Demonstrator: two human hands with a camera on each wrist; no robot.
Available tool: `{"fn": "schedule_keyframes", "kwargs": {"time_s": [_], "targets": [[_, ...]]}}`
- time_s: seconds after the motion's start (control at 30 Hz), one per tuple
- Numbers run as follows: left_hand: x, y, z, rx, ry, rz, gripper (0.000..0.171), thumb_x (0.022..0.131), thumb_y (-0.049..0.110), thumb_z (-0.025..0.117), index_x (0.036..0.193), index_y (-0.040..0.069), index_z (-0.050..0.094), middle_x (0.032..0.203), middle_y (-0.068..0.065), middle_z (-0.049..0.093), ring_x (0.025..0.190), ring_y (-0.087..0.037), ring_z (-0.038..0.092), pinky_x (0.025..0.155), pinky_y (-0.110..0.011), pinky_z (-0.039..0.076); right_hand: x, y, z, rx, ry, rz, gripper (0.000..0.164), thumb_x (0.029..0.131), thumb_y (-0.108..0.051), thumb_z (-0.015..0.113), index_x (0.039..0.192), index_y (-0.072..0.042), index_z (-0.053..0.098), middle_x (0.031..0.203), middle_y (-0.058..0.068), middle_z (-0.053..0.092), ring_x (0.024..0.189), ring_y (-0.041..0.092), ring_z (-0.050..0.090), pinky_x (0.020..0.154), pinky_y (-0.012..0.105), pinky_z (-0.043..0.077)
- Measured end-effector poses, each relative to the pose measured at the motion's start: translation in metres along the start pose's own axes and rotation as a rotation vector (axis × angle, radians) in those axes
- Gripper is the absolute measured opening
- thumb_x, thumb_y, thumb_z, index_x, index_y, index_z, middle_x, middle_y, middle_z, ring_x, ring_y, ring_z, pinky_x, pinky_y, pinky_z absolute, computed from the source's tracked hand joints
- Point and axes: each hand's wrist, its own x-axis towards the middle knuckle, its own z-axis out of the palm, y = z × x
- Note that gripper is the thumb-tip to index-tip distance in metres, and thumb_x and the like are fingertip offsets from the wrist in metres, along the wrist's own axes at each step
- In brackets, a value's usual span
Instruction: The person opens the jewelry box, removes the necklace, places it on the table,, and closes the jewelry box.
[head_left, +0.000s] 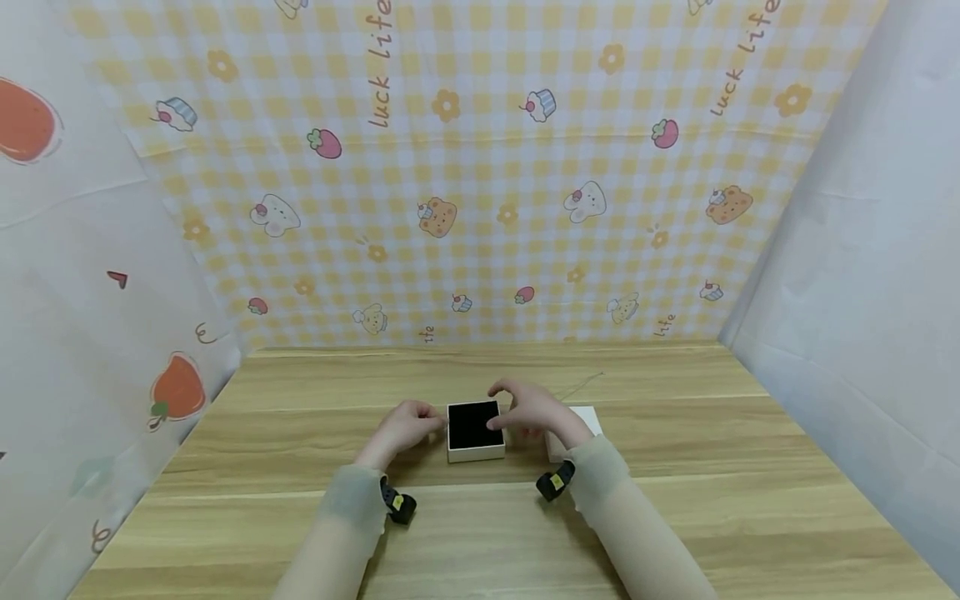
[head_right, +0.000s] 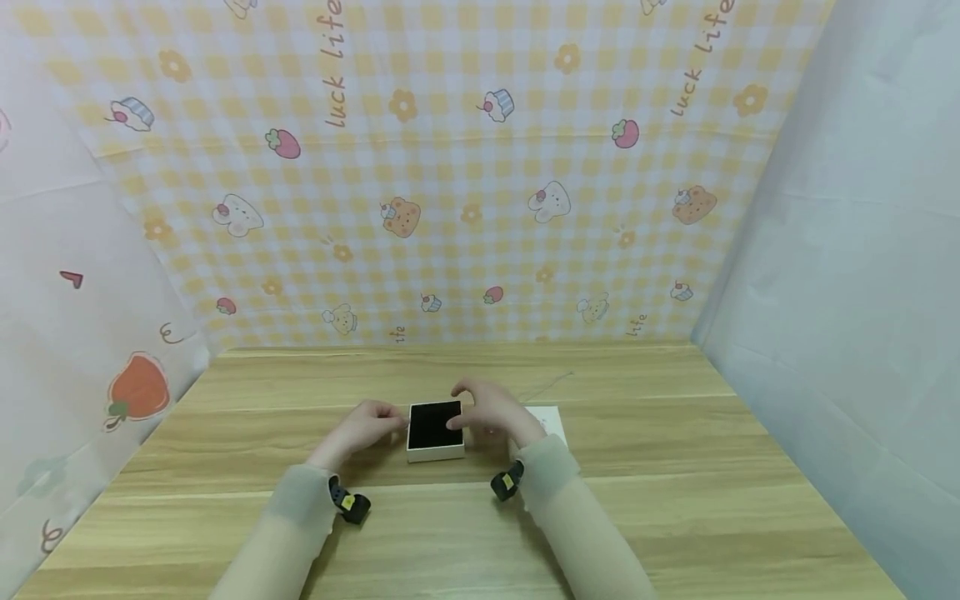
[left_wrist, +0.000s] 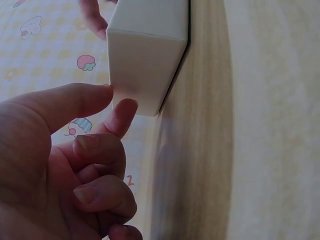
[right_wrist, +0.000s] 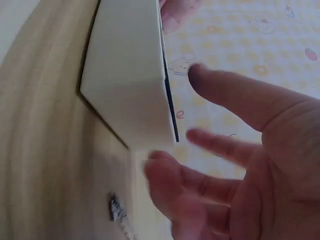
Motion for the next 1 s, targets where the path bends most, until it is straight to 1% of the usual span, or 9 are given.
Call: {"fn": "schedule_keyframes", "kwargs": {"time_s": [0.1,0.23,0.43,0.6,0.67,0.77,0.83,0.9,1.0], "targets": [[0.001,-0.001,0.000,-0.002,-0.002,0.002,0.024,0.092,0.024,0.065,0.078,0.005,0.068,0.072,-0.004,0.059,0.062,-0.015,0.044,0.059,-0.030,0.034,-0.002,0.004,0.000,0.020,-0.063,-0.023,0.062,0.086,-0.026,0.074,0.141,-0.016,0.047,0.078,0.007,0.063,0.049,0.019,0.052,0.041,0.031,0.045],[0.001,0.000,0.000,-0.009,0.002,0.004,0.026,0.092,0.026,0.064,0.078,0.005,0.068,0.071,-0.004,0.059,0.060,-0.014,0.042,0.057,-0.029,0.033,-0.001,0.006,0.003,0.016,-0.090,-0.036,0.061,0.086,-0.027,0.074,0.141,-0.022,0.048,0.081,0.005,0.064,0.053,0.020,0.057,0.041,0.031,0.046],[0.001,0.000,0.001,0.000,0.005,0.006,0.024,0.091,0.027,0.065,0.080,0.006,0.070,0.074,-0.003,0.061,0.064,-0.015,0.046,0.060,-0.030,0.035,-0.001,0.005,0.008,0.008,-0.106,-0.024,0.056,0.086,-0.030,0.074,0.137,-0.030,0.052,0.078,0.006,0.062,0.052,0.018,0.054,0.042,0.030,0.045],[0.001,0.002,0.000,0.011,0.003,0.008,0.023,0.091,0.027,0.065,0.081,0.007,0.070,0.075,-0.002,0.061,0.066,-0.016,0.047,0.061,-0.030,0.036,0.000,0.003,0.011,0.007,-0.095,-0.030,0.055,0.086,-0.032,0.074,0.137,-0.027,0.053,0.072,0.007,0.060,0.050,0.016,0.051,0.043,0.030,0.044],[0.000,0.002,0.000,0.010,0.003,0.009,0.023,0.091,0.026,0.065,0.081,0.007,0.070,0.075,-0.002,0.061,0.066,-0.016,0.046,0.061,-0.030,0.036,0.002,0.004,0.013,-0.015,-0.077,-0.043,0.056,0.085,-0.034,0.075,0.137,-0.026,0.054,0.074,0.006,0.060,0.051,0.016,0.050,0.044,0.031,0.045],[0.000,0.002,0.000,0.004,0.001,0.006,0.023,0.091,0.026,0.066,0.080,0.006,0.070,0.073,-0.003,0.060,0.063,-0.015,0.044,0.059,-0.030,0.035,0.006,0.005,0.017,-0.066,-0.040,-0.065,0.059,0.082,-0.037,0.077,0.135,-0.025,0.056,0.090,0.007,0.063,0.063,0.018,0.054,0.052,0.033,0.048],[0.000,0.001,0.000,-0.004,-0.001,0.005,0.023,0.091,0.026,0.066,0.080,0.006,0.070,0.071,-0.003,0.058,0.062,-0.015,0.043,0.058,-0.029,0.034,0.008,0.004,0.020,-0.098,-0.016,-0.084,0.060,0.080,-0.040,0.077,0.135,-0.025,0.057,0.108,0.008,0.064,0.081,0.019,0.058,0.066,0.036,0.049],[0.000,0.001,0.000,-0.011,-0.005,0.004,0.024,0.091,0.026,0.066,0.079,0.006,0.070,0.069,-0.003,0.057,0.060,-0.014,0.042,0.057,-0.029,0.034,0.008,0.003,0.022,-0.126,0.003,-0.093,0.061,0.080,-0.042,0.077,0.136,-0.025,0.057,0.123,0.007,0.061,0.098,0.020,0.058,0.079,0.038,0.048],[0.000,0.001,0.001,-0.014,-0.007,0.012,0.024,0.092,0.025,0.066,0.079,0.005,0.069,0.067,-0.003,0.055,0.058,-0.014,0.041,0.056,-0.028,0.034,0.008,0.002,0.026,-0.173,0.022,-0.092,0.062,0.081,-0.045,0.075,0.137,-0.026,0.056,0.132,0.006,0.058,0.110,0.021,0.055,0.090,0.041,0.044]]}}
